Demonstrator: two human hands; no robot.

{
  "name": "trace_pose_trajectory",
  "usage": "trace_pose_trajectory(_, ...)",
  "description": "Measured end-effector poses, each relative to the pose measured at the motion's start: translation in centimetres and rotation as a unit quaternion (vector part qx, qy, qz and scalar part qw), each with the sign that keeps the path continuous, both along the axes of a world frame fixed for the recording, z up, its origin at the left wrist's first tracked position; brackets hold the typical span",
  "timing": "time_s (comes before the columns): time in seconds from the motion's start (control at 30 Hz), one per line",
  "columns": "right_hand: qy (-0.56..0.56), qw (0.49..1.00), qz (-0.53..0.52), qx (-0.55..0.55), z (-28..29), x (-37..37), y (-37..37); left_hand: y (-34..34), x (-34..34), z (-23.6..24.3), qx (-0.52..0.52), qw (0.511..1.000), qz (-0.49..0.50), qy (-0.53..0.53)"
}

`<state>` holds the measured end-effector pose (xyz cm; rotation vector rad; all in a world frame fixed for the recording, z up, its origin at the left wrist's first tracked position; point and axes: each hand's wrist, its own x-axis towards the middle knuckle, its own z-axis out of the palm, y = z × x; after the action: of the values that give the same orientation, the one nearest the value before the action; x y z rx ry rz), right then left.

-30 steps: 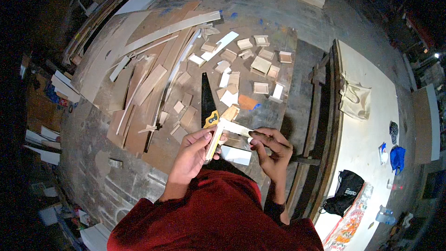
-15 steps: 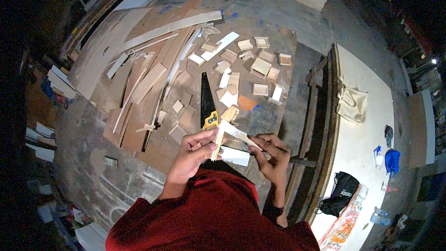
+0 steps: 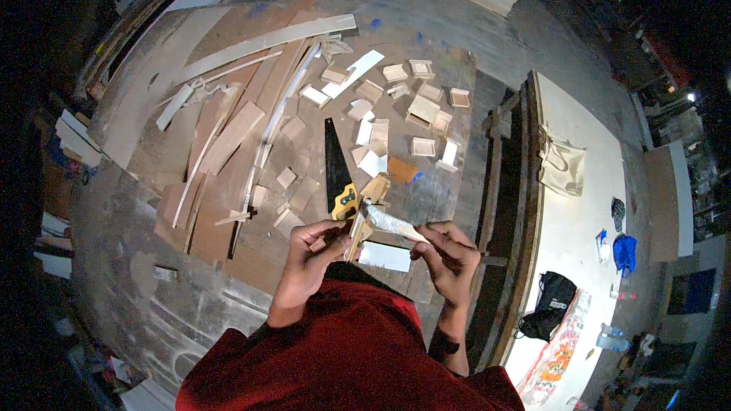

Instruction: The person joins two small rectangular wooden pieces together at their centers, applying glue from a bottle and holding them in place until they form a cross.

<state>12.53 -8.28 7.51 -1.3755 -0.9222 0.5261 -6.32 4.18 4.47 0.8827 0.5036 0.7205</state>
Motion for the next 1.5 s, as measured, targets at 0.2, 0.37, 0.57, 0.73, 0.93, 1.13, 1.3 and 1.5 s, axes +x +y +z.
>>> trace_pose_trajectory(0.2,-0.013,0.997,0.013,-0.069,-0.5,-2.0,2.0,2.7,-2.6,-0.6,-0.039,0.998,-0.044,0.023)
trace_pose_trajectory(0.37,-0.034,0.996,0.027,-0.072,-0.7,-3.6,2.5,4.6,-4.1,-0.7,-0.005,0.996,-0.047,0.070)
trace_pose_trajectory(0.57,-0.021,0.997,-0.014,-0.070,-1.4,-4.9,4.7,5.6,-5.3,-0.8,-0.018,0.995,-0.062,0.076)
trace_pose_trajectory(0.73,-0.020,0.996,0.044,-0.080,-1.8,-5.2,4.4,5.2,-5.4,-1.0,-0.039,0.997,-0.041,0.056)
trace_pose_trajectory(0.93,0.077,0.997,0.004,-0.009,-1.2,-4.5,4.4,3.9,-5.2,-0.6,-0.018,0.997,-0.047,0.061)
trace_pose_trajectory(1.13,0.035,0.996,0.068,-0.048,-0.8,-2.0,1.2,1.3,-2.7,0.6,-0.014,0.999,-0.005,0.046)
trace_pose_trajectory(1.3,0.055,0.997,0.052,0.020,-0.4,0.5,-0.9,-1.5,-0.3,1.7,-0.013,0.999,-0.002,0.045)
trace_pose_trajectory(1.5,0.011,0.999,0.044,0.013,-0.7,3.4,-4.6,-5.1,2.9,2.3,-0.004,0.999,0.014,0.037)
